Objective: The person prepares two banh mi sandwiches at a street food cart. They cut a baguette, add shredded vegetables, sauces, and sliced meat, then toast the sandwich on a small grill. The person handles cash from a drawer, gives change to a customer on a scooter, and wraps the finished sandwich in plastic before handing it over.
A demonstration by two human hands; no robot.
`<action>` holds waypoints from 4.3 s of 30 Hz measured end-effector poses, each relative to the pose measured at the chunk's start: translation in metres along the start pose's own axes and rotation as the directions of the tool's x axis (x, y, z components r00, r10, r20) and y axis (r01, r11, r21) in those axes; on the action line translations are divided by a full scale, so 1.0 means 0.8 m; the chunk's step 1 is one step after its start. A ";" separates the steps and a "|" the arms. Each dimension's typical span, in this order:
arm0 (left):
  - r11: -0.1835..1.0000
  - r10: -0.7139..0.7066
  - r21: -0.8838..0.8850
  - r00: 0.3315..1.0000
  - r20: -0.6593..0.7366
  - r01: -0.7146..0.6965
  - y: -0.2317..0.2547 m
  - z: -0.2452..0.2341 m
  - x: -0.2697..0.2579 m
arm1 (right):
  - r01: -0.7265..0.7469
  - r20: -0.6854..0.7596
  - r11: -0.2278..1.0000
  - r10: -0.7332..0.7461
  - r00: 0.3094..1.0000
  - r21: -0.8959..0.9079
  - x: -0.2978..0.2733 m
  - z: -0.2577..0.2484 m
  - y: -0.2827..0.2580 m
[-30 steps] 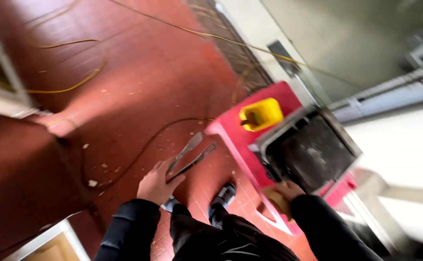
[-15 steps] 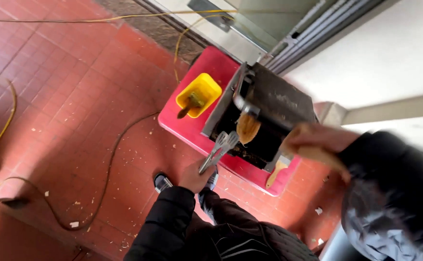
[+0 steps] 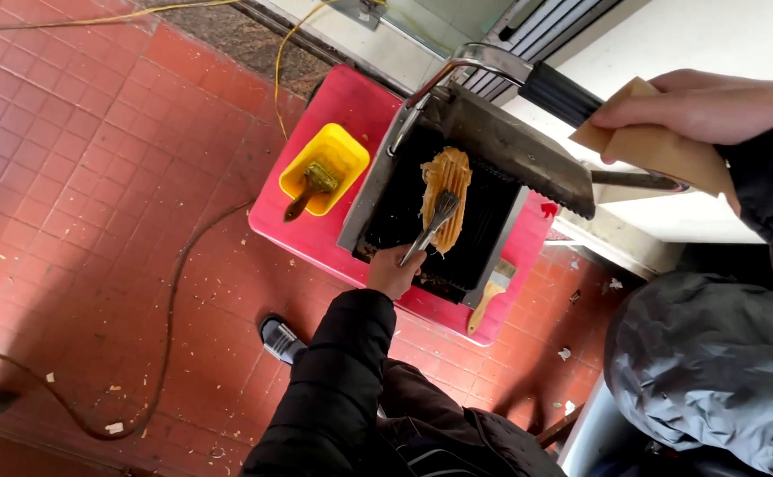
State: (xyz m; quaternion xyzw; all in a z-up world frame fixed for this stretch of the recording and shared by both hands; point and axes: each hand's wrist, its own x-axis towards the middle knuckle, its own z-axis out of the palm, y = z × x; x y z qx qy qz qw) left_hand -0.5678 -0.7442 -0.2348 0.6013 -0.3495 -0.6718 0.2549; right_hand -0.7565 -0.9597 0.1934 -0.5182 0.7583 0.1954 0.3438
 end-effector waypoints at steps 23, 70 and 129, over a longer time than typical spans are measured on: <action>0.946 -0.169 -0.324 0.845 -0.507 -0.006 -0.149 -0.208 -0.437 | 0.309 0.529 0.911 -0.125 0.839 -0.275 0.166 0.528 0.090; 0.411 -0.900 -0.617 -0.192 -0.391 -0.671 -0.221 -0.029 -0.732 | 0.879 0.966 0.452 0.256 0.035 -0.152 -0.505 1.083 -0.355; 0.724 -0.201 -0.599 -0.725 -0.659 0.343 -0.480 -0.617 -0.971 | 0.443 0.974 0.876 0.118 0.192 -0.193 -0.282 1.028 -0.672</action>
